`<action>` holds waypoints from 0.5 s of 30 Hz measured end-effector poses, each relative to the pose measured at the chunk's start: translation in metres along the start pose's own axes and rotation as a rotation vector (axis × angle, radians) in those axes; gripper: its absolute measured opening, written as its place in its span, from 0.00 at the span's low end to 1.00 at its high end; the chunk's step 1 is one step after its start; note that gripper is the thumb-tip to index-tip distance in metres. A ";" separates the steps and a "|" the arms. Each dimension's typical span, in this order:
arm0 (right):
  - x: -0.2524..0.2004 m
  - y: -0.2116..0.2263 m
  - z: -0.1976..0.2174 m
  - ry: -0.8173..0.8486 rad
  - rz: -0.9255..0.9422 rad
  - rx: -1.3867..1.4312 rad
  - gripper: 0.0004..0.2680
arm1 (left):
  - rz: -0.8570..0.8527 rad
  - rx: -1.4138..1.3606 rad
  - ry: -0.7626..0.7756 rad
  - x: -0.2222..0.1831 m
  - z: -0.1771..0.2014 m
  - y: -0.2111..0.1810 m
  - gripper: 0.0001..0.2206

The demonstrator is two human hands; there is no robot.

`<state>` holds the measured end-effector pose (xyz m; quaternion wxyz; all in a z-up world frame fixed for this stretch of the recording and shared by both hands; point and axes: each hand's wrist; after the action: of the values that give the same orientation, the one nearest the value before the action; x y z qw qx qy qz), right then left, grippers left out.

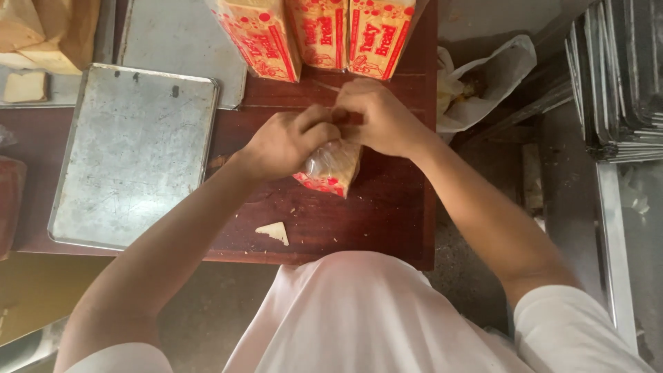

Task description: Packaging loaves of bread into plastic bags and tying them securely for sale.

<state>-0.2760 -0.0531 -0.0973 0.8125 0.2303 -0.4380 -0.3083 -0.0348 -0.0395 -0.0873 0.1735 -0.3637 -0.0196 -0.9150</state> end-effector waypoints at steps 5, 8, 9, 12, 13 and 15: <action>-0.028 0.015 -0.010 -0.203 -0.091 -0.038 0.06 | 0.261 -0.128 0.092 0.006 0.001 -0.009 0.16; -0.042 0.031 -0.022 -0.344 -0.124 -0.151 0.06 | 0.329 -0.187 0.108 0.010 -0.002 -0.010 0.25; -0.045 0.038 -0.026 -0.417 -0.127 -0.218 0.06 | 0.348 -0.228 0.130 0.011 -0.003 -0.009 0.31; -0.053 0.053 -0.041 -0.544 -0.060 -0.328 0.05 | 0.430 -0.215 0.092 0.015 -0.008 -0.010 0.37; -0.054 0.055 -0.042 -0.541 -0.059 -0.329 0.05 | 0.432 -0.215 0.090 0.018 -0.006 -0.012 0.37; -0.058 0.061 -0.044 -0.590 0.016 -0.427 0.05 | 0.562 -0.261 0.160 0.023 -0.003 -0.016 0.37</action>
<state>-0.2447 0.0354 -0.1132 0.6832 -0.0471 -0.5812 -0.4395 -0.0574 -0.0318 -0.0725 0.3721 -0.3010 0.2129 -0.8518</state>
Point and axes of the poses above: each hand's wrist, its own x-axis towards the middle knuckle, its own z-axis out of the back of the hand, y = z × x, and after that the axes turned 14 degrees about -y, right-handed
